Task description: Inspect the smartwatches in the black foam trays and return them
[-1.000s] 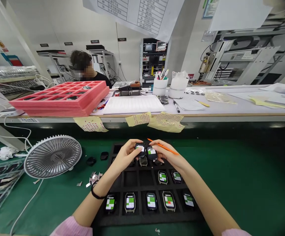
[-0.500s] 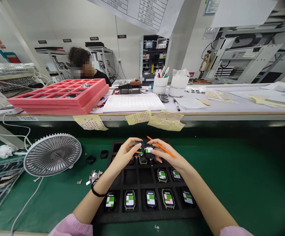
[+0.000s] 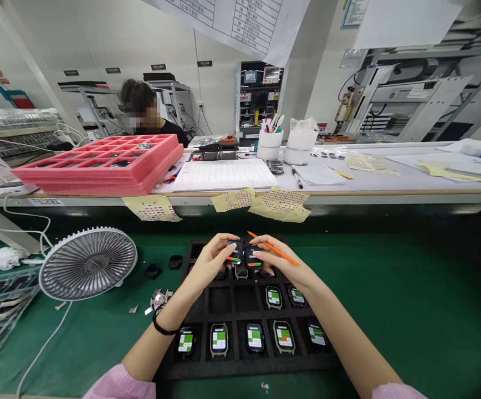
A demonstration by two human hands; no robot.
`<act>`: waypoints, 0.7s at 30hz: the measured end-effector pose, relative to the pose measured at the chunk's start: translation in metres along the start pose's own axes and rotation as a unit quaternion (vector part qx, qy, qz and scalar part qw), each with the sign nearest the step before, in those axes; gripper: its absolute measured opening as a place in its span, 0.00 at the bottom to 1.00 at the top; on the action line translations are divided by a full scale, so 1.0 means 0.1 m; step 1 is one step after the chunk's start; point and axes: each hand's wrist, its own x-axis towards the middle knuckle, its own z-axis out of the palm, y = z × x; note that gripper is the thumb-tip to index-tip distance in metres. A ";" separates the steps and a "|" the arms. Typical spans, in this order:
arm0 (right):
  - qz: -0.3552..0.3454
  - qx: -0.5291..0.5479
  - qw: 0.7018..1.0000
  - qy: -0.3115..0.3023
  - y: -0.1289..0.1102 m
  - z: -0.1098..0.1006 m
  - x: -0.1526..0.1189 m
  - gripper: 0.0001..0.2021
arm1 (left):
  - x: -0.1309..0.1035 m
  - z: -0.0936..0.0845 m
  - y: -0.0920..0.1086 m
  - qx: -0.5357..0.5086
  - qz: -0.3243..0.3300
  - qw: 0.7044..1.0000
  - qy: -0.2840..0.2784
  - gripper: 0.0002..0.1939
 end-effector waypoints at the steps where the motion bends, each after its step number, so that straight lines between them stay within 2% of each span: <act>1: 0.000 -0.001 1.000 0.002 0.00 0.00 0.00 0.14 | -0.01 0.00 0.02 0.000 -0.002 1.000 -0.001 0.21; 8: 0.003 0.023 1.000 0.012 -0.02 0.02 0.00 0.13 | -0.07 -0.05 0.13 -0.026 -0.010 0.999 -0.022 0.21; 14: 0.015 0.051 0.998 0.026 -0.06 0.04 -0.02 0.14 | -0.04 -0.07 0.09 -0.026 0.015 1.000 -0.007 0.22; 21: 0.004 0.054 0.999 0.002 -0.02 0.03 -0.01 0.14 | -0.03 -0.05 0.03 -0.008 0.047 0.999 -0.007 0.20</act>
